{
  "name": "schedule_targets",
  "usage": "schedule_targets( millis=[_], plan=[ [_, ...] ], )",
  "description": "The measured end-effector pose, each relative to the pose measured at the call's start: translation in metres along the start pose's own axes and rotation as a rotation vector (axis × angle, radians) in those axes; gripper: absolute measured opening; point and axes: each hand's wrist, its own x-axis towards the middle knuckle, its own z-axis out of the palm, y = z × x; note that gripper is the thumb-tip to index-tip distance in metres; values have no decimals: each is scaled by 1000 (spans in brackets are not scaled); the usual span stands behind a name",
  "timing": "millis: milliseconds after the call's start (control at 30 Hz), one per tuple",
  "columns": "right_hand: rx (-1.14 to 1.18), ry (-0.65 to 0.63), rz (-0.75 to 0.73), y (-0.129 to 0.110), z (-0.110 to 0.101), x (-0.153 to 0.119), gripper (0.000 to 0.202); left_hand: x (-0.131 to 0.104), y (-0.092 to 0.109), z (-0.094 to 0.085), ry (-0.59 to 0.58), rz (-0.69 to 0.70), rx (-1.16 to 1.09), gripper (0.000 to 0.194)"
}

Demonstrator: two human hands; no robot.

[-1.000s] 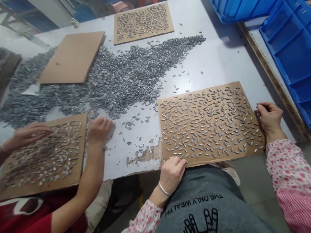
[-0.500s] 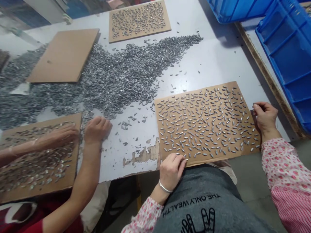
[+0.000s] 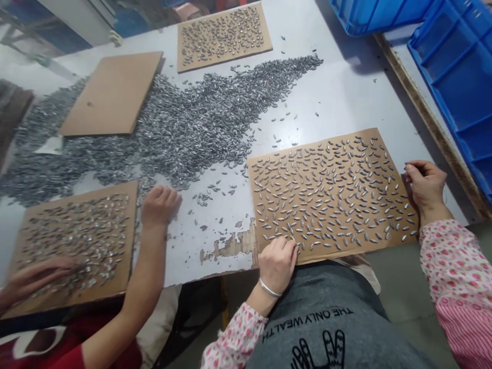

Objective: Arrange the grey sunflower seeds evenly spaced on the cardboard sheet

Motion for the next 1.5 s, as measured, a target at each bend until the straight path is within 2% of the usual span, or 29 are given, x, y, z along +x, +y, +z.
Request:
schedule_targets(
  millis=[67, 167, 267, 367, 467, 567, 733, 1000, 1233, 1400, 1500],
  plan=[
    [-12, 11, 4, -2, 1, -1, 16, -4, -8, 3, -17, -27, -54, 17],
    [-16, 17, -17, 0, 1, -1, 17, -14, -32, 2, -14, -120, -130, 19],
    [-2, 18, -26, 3, -1, 0, 17, -20, -58, -9, 32, -215, -142, 20],
    [3, 23, -36, 6, -2, 1, 15, -17, -71, -21, 50, -225, -119, 21],
    [-13, 25, -63, 11, -5, 3, 14, -12, -71, -23, 40, -187, -78, 22],
    [-11, 17, -86, 18, -7, 6, 15, -10, -70, -17, 38, -172, -68, 22],
    [-10, 18, -83, 22, -8, 8, 14, -11, -68, -11, 51, -207, -97, 19],
    [-59, -37, -97, 14, -8, 0, 7, -10, -67, -17, 120, -281, -228, 18],
    [-82, -82, -106, 10, -9, -6, 7, 9, -67, -19, 99, -210, -71, 20],
    [-61, -60, -66, 7, -7, -6, 6, 17, -63, -18, 88, -132, 62, 20],
    [-32, -9, -33, 10, -6, -1, 13, 18, -61, -18, 57, -127, 91, 23]
  ],
)
